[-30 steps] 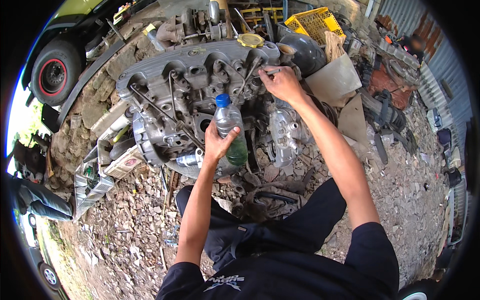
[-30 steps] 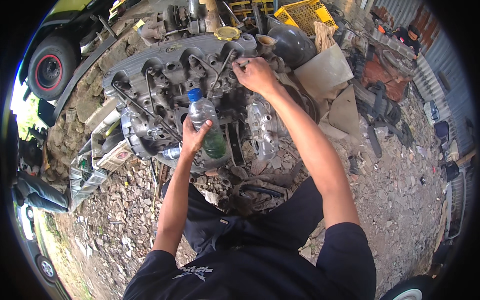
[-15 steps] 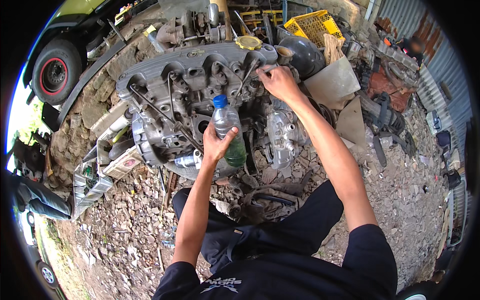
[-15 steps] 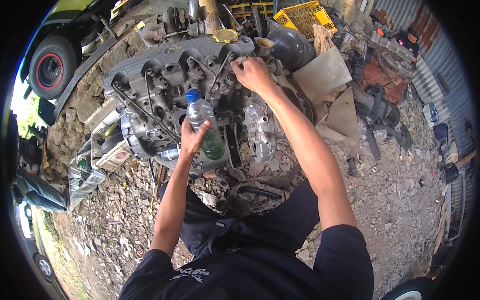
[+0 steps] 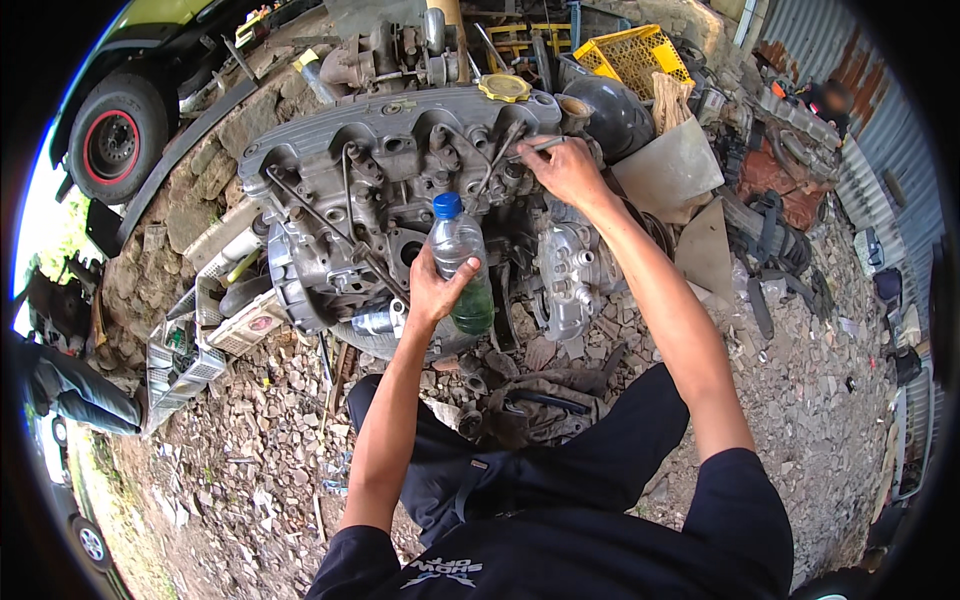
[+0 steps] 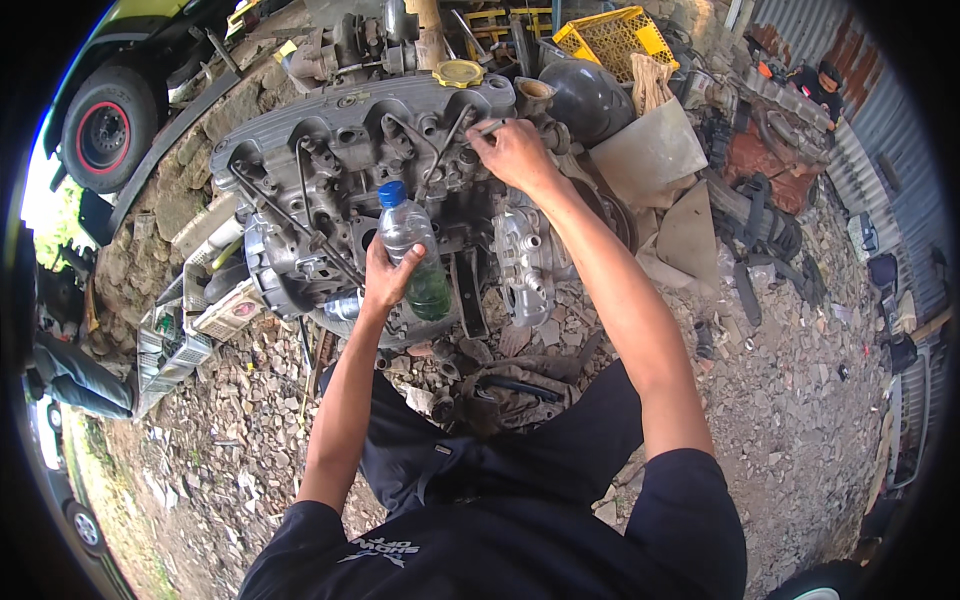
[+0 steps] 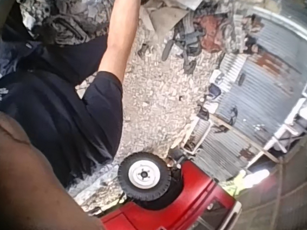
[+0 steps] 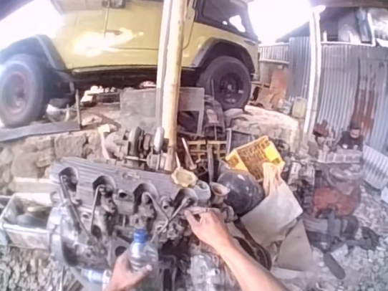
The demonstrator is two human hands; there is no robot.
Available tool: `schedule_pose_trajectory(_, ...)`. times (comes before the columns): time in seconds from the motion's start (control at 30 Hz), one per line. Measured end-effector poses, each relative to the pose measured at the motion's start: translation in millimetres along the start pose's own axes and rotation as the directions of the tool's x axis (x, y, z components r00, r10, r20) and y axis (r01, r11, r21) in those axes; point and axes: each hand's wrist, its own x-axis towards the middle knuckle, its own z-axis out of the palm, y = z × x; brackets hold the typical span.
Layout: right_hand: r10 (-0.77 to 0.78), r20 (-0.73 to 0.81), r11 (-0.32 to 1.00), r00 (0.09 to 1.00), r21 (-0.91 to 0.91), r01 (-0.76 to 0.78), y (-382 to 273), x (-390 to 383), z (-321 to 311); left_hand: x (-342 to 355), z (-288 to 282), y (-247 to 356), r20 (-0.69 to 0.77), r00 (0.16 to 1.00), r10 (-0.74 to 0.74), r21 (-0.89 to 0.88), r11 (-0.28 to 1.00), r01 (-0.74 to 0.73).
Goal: The person works on an exposed car engine resting on a tire, using a scribe and their hands to clean or manipulate various components on the engine block.
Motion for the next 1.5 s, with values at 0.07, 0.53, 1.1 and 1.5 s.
schedule_pose_trajectory(0.07, -0.070, 0.035, 0.993, 0.997, -0.094, 0.073, -5.0, 5.2, -3.9, 1.3, -2.5, 1.1, 0.014, 1.000, -0.012, 0.012, 1.000, 0.012)
schedule_pose_trajectory(0.53, -0.079, 0.080, 0.977, 0.994, -0.190, 0.093, 3.1, 4.6, -13.6, -0.9, -1.9, -1.9, -0.002, 1.000, -0.010, -0.006, 1.000, 0.010)
schedule_pose_trajectory(1.1, 0.092, -0.171, 0.995, 0.981, -0.014, -0.096, 0.4, -2.3, -1.7, 1.6, 1.2, 0.2, -0.008, 0.999, 0.036, 0.030, 0.999, -0.035)
schedule_pose_trajectory(1.5, -0.111, -0.200, 0.994, 0.973, -0.029, 0.108, -22.1, -31.0, -15.7, 0.8, -1.3, 4.8, 0.006, 0.999, 0.044, 0.072, 0.996, -0.044)
